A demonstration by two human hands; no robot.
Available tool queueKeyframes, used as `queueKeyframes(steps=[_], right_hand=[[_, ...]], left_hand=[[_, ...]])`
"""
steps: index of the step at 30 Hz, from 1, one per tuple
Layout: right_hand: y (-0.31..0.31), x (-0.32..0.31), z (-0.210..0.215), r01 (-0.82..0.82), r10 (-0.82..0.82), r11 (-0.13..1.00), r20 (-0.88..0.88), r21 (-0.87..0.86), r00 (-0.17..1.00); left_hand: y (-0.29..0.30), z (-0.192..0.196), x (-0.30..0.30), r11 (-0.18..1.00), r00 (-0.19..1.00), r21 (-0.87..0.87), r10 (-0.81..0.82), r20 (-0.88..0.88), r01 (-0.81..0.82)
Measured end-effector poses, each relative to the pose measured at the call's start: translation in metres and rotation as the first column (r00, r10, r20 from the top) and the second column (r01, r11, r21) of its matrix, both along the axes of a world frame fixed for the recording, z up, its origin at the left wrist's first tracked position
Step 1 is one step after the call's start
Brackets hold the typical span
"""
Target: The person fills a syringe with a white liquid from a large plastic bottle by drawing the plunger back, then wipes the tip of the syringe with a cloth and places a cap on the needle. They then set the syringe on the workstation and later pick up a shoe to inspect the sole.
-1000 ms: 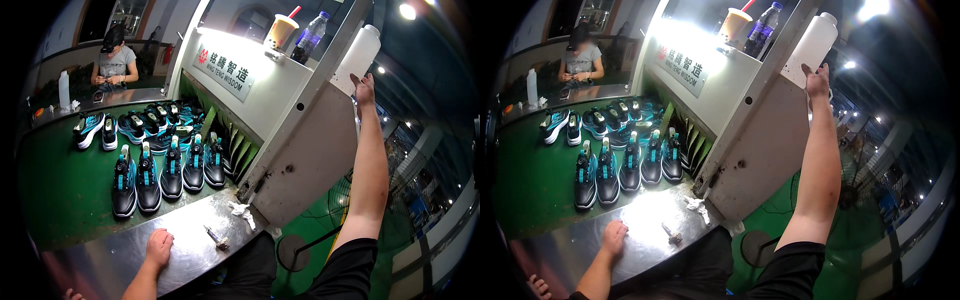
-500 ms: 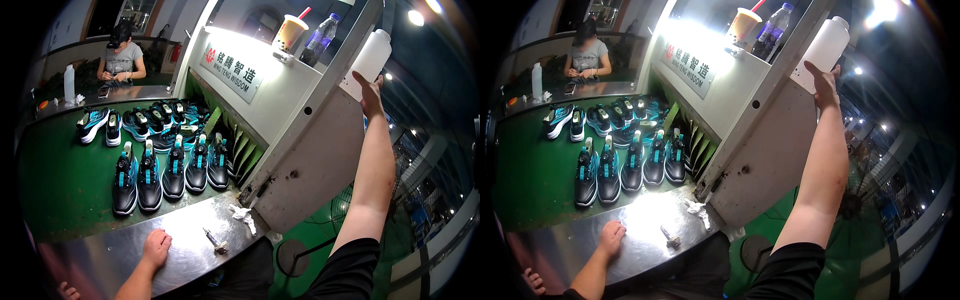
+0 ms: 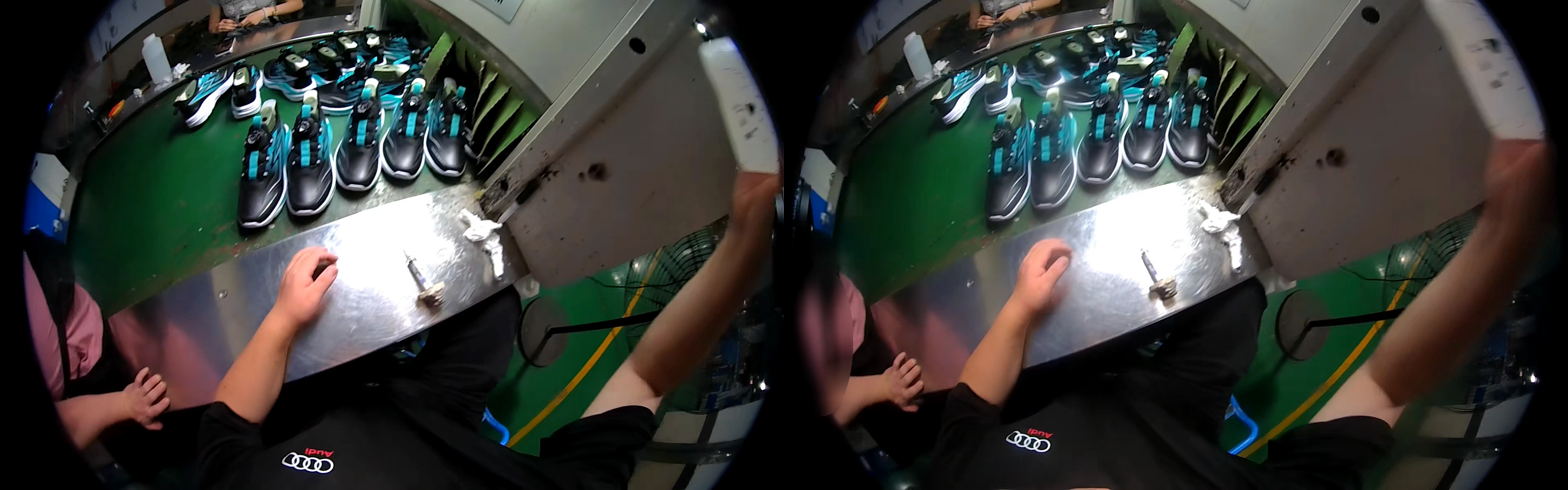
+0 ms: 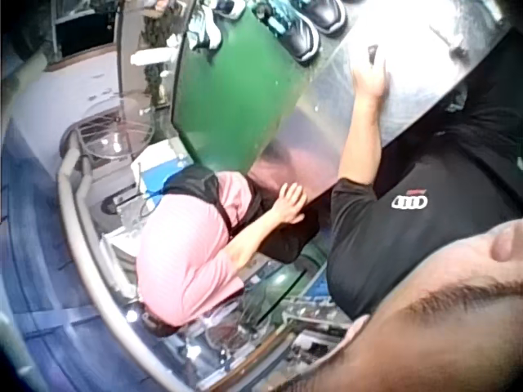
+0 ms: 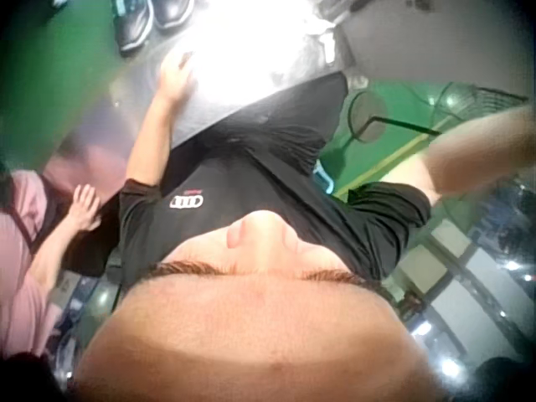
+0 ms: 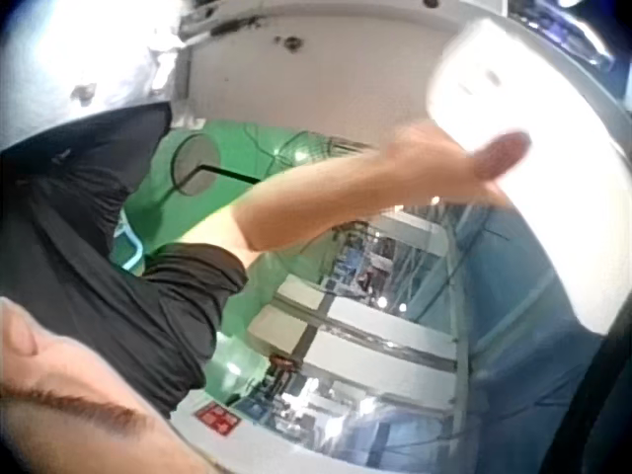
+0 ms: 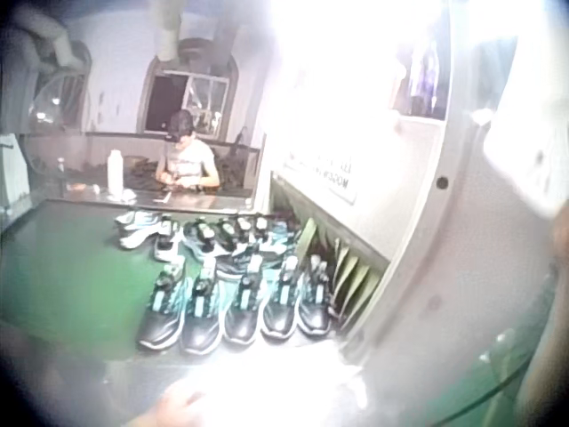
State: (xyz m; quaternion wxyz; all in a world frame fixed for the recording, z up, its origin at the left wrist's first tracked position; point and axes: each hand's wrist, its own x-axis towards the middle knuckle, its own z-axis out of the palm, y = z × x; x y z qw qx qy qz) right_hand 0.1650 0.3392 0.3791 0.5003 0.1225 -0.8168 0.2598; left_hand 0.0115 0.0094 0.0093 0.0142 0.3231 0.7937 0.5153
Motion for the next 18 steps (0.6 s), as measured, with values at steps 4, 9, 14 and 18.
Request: queueKeyframes(steps=[4, 9, 14, 18], right_hand=[[-0.050, -0.018, -0.122, -0.124, 0.163, 0.980, 0.282, -0.154, 0.945], [-0.150, -0.050, -0.246, -0.412, 0.754, 0.596, 0.304, -0.689, 0.583], [-0.230, -0.073, -0.336, -0.580, 0.838, 0.520, 0.245, -0.627, 0.487], [-0.257, -0.081, -0.344, -0.572, 0.808, 0.587, 0.368, -0.573, 0.460]], left_hand=[[-0.015, -0.001, 0.016, 0.966, 0.910, 0.257, -0.095, 0.404, -0.013], [-0.044, 0.050, 0.048, 0.853, 0.895, 0.521, -0.264, 0.360, 0.042], [-0.055, 0.088, 0.063, 0.879, 0.976, 0.475, -0.076, 0.206, -0.032], [-0.091, 0.073, 0.062, 0.893, 0.955, 0.423, 0.021, 0.296, -0.151]])
